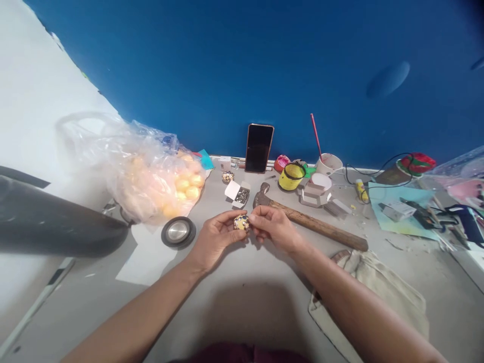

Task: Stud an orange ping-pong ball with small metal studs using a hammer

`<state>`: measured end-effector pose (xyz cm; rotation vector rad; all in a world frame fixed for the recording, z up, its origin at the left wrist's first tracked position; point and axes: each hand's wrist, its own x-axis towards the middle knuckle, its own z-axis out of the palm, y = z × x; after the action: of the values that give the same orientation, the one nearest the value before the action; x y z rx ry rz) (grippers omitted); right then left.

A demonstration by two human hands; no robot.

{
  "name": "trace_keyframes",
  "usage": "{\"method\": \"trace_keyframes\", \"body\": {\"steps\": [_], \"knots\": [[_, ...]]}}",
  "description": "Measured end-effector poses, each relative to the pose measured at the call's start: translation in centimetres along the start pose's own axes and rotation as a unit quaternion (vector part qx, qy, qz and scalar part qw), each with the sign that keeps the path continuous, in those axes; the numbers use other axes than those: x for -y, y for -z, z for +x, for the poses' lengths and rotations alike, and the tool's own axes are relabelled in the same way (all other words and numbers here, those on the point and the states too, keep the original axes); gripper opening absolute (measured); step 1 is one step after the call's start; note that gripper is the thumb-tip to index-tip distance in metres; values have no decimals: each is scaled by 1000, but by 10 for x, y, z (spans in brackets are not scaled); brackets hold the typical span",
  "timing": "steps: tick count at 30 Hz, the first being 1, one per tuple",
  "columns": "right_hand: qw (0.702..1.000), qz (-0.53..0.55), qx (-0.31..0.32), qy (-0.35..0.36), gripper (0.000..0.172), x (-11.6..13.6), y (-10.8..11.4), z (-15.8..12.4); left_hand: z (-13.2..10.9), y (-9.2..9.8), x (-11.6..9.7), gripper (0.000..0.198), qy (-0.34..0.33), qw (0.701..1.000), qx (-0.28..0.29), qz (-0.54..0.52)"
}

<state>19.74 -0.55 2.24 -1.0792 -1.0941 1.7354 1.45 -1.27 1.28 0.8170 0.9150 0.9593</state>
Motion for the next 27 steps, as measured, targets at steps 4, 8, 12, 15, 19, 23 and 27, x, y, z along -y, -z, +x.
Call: {"method": "trace_keyframes", "body": {"steps": [4,8,12,15,19,23,27], "knots": [[1000,-1,18,-1,41,-2,4,2,-1,0,-2,50,39,997,22,-70],[999,-38,23,2,38,-2,3,2,-3,-1,-2,45,44,996,13,-78],[996,-84,19,2,31,-4,0,1,-2,-2,-1,45,48,997,-29,-50],[993,-117,20,-7,27,-6,-1,1,-3,-1,-2,47,26,998,-45,18],[991,-130,35,-21,24,-5,-1,0,-5,1,-6,53,-58,989,-46,130],[992,-124,22,-2,21,-3,-1,-1,-5,4,-7,46,-74,979,-42,183],[991,-128,-14,31,19,-2,-2,0,-5,7,-5,44,-96,973,-26,210]]}}
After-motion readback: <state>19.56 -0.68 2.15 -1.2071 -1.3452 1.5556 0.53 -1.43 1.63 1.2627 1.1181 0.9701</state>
